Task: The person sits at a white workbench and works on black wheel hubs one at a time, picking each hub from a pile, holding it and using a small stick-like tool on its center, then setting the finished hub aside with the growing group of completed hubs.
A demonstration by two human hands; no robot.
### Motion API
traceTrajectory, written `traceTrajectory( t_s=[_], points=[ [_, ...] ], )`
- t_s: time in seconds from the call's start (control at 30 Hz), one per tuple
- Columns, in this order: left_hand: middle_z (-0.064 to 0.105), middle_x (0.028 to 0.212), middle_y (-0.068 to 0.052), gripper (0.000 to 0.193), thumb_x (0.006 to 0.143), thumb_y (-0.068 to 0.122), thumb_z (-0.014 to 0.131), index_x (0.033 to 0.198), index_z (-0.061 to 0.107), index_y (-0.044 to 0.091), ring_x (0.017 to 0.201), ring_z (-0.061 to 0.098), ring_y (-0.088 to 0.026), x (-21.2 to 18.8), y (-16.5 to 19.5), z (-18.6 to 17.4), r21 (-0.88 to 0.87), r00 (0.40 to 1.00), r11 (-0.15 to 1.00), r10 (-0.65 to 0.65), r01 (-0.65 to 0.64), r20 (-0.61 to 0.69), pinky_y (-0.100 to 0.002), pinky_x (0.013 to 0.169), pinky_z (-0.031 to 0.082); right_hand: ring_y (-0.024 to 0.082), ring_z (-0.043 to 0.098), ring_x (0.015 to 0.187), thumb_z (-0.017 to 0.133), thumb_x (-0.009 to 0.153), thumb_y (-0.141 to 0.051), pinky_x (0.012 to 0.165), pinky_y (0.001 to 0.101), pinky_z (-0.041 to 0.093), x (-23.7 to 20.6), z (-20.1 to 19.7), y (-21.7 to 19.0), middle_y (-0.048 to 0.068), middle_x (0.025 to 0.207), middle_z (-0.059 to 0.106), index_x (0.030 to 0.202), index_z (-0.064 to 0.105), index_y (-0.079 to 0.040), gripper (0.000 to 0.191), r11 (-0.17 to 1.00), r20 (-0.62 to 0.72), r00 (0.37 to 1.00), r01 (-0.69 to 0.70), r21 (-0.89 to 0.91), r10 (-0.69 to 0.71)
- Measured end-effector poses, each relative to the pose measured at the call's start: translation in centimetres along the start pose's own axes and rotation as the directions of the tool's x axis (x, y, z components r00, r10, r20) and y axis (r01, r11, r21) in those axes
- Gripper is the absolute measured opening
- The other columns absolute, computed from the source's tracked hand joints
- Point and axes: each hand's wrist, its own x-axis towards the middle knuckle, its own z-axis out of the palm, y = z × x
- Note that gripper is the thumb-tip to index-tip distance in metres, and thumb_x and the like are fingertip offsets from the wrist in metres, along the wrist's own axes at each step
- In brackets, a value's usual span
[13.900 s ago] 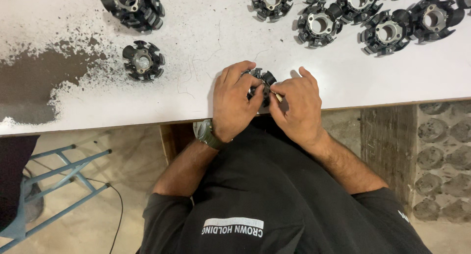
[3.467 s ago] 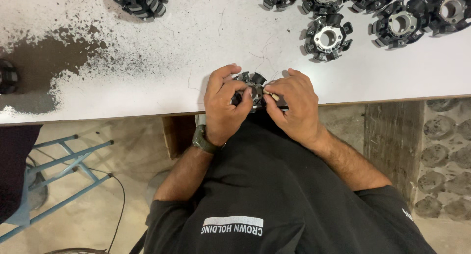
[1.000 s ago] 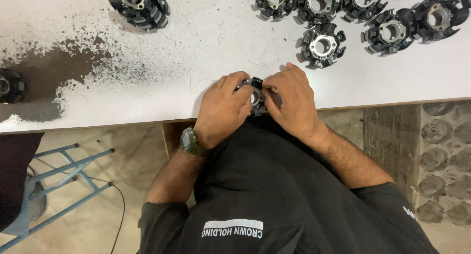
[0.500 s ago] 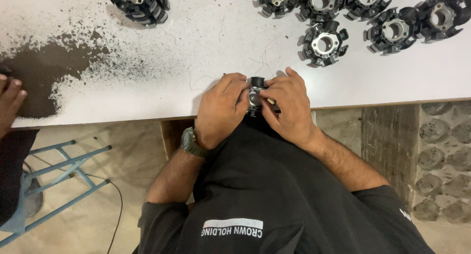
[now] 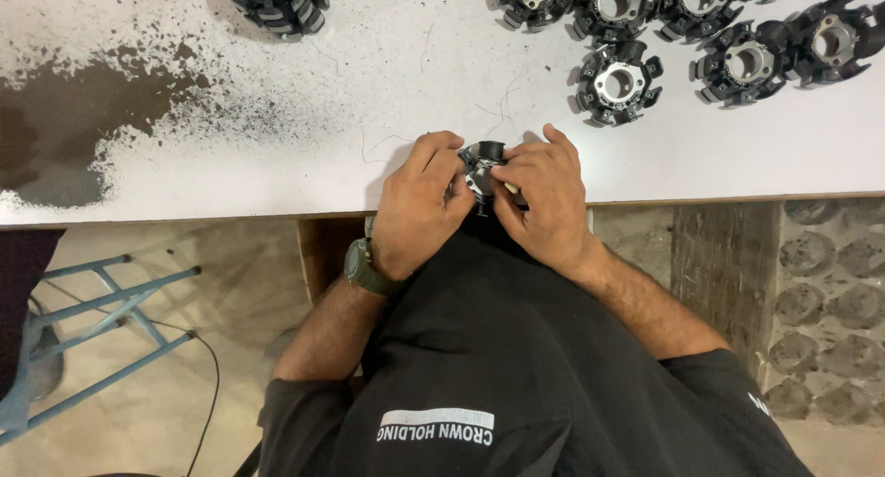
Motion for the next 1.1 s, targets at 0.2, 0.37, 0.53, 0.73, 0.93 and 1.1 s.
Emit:
traceTrajectory(
  t_s=[0.2,0.37,0.53,0.73,0.93,1.1],
  points=[
    [0.064,0.124,-0.014,0.012,0.086,-0.001,0.069,0.096,0.063,0.001,0.086,0.071,-0.027,0.0,-0.2,0.4,-0.001,1.0,1.0,0.006,-0.006,-0.005,-0.037,0.069,0.058,0.028,0.065,0.109,0.082,0.085,0.005,0.119,0.0567,0.04,-0.2,0.4,0.3,0.008,0.102,0.064,0.109,0.062,-0.007,0.034,1.0,0.005,1.0,0.014,0.015,-0.014],
    [0.064,0.123,-0.012,0.012,0.087,-0.001,0.069,0.097,0.063,0.001,0.086,0.071,-0.028,-0.4,-0.2,0.7,-0.031,1.0,0.999,0.022,-0.023,-0.021,-0.037,0.069,0.057,0.028,0.064,0.11,0.082,0.085,0.006,0.12,0.0562,0.039,-0.4,0.4,0.1,0.008,0.102,0.064,0.11,0.063,-0.007,0.034,1.0,0.003,1.0,0.002,-0.031,-0.002],
    [0.064,0.123,-0.011,0.012,0.088,0.0,0.07,0.097,0.062,0.002,0.088,0.07,-0.03,-0.4,0.2,0.8,0.003,0.998,0.998,0.055,-0.055,0.0,-0.039,0.073,0.057,0.029,0.064,0.11,0.081,0.084,0.005,0.12,0.0549,0.039,-0.1,0.2,0.4,0.009,0.104,0.065,0.111,0.064,-0.007,0.035,0.996,0.008,1.0,0.028,-0.085,-0.027],
    [0.064,0.129,-0.01,0.011,0.088,0.004,0.071,0.098,0.065,0.005,0.096,0.07,-0.03,0.3,1.2,0.3,-0.047,0.996,0.996,0.079,-0.077,0.038,-0.04,0.081,0.057,0.029,0.065,0.11,0.08,0.088,0.005,0.12,0.0544,0.039,0.2,-2.2,2.4,0.008,0.103,0.065,0.108,0.062,-0.007,0.03,0.994,0.034,0.999,-0.003,-0.105,0.006],
    [0.059,0.138,-0.015,0.02,0.091,0.008,0.072,0.109,0.065,0.004,0.122,0.061,-0.036,1.7,0.4,-3.3,0.194,0.991,0.977,0.109,-0.093,-0.075,-0.046,0.1,0.052,0.035,0.06,0.111,0.073,0.101,0.004,0.12,0.0484,0.038,2.7,-5.3,6.8,0.015,0.113,0.064,0.117,0.06,-0.005,0.023,0.982,0.008,0.997,-0.074,-0.174,0.077],
    [0.048,0.143,-0.024,0.054,0.091,0.028,0.079,0.131,0.058,-0.001,0.127,0.053,-0.039,3.8,1.5,-0.9,0.249,0.985,0.953,0.161,-0.172,0.067,-0.052,0.103,0.048,0.028,0.067,0.108,0.07,0.093,0.002,0.126,0.0576,0.029,-0.4,-5.6,4.6,0.011,0.11,0.066,0.111,0.057,-0.004,0.022,0.995,-0.113,0.992,-0.059,-0.084,0.049]
  ],
)
